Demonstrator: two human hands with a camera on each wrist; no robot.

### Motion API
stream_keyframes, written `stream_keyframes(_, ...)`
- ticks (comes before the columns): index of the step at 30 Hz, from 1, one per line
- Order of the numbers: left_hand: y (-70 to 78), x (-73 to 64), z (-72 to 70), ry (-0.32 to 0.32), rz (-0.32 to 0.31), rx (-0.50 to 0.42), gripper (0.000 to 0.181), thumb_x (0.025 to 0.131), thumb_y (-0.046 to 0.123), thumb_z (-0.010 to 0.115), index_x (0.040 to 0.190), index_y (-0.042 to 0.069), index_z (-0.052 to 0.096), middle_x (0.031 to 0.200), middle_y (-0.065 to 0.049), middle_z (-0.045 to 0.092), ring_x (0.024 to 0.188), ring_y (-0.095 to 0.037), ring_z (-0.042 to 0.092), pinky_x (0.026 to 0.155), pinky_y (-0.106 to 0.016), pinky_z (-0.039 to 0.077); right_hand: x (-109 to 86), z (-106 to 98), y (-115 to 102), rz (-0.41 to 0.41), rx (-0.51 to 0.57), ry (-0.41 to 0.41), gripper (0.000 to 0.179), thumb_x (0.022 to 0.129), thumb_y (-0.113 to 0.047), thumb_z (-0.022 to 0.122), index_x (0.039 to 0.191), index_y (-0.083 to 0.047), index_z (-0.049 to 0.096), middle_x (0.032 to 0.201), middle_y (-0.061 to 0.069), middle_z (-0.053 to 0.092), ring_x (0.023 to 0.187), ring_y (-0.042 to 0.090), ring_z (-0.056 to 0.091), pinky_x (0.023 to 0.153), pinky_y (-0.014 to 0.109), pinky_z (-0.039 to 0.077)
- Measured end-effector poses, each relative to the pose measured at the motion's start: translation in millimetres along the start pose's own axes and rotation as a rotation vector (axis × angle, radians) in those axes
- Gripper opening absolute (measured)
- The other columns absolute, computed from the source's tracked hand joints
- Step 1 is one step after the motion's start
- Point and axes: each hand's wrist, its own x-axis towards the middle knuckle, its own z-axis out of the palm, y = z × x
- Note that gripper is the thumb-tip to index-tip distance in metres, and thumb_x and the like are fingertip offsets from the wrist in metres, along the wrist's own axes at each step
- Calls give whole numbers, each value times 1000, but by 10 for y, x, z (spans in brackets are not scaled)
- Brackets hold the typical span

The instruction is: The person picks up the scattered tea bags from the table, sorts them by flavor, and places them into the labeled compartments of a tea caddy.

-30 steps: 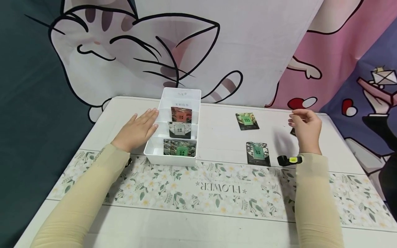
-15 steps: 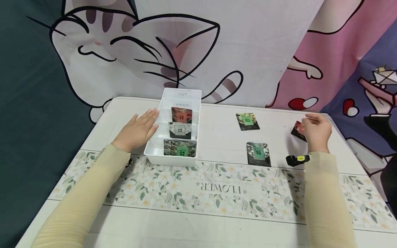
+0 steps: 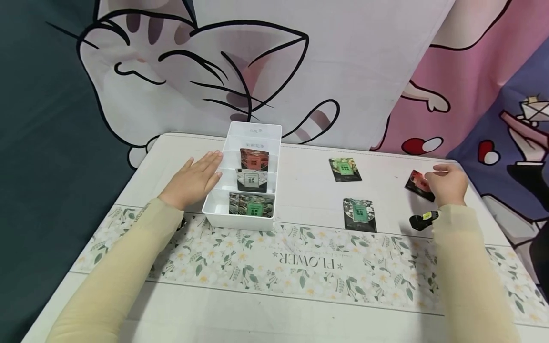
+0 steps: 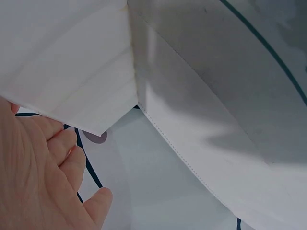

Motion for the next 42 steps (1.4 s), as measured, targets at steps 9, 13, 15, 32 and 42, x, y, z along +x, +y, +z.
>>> stream_keyframes(9,6,7,20,11,5,-6,62,111,40,25,162,6,17,169,-10,16,155,-30,13,125,-56,6,167,-20,231,45,-2,-9,54,92,-26,63,139,1,58,71,-22,53,85,8,51,65,18,43)
stream_keyframes(13,-1,4,14,19,5,0,62,111,40,26,162,6,17,169,-10,17,155,-30,14,125,-56,7,243,-1,310,96,-26,-14,63,95,-31,62,145,4,50,124,16,63,120,32,52,88,34,52)
stream_keyframes(15,-1,7,11,20,6,2,62,111,39,26,162,6,17,169,-10,17,155,-30,14,125,-56,7,259,-3,334,131,-29,-34,69,97,-36,59,149,6,44,147,28,46,135,39,42,104,46,47)
stream_keyframes(32,-14,28,47,12,-1,-15,62,111,40,25,163,6,16,169,-10,15,156,-30,13,125,-57,7,308,-11,358,211,-145,-182,105,88,-60,63,144,22,29,134,36,42,110,41,45,82,43,49)
stream_keyframes(42,-38,33,61,10,-4,-20,62,111,40,23,163,7,14,169,-10,14,156,-30,12,125,-56,6,266,46,325,229,-56,-143,101,89,-52,68,151,17,27,153,32,36,124,38,43,110,48,41)
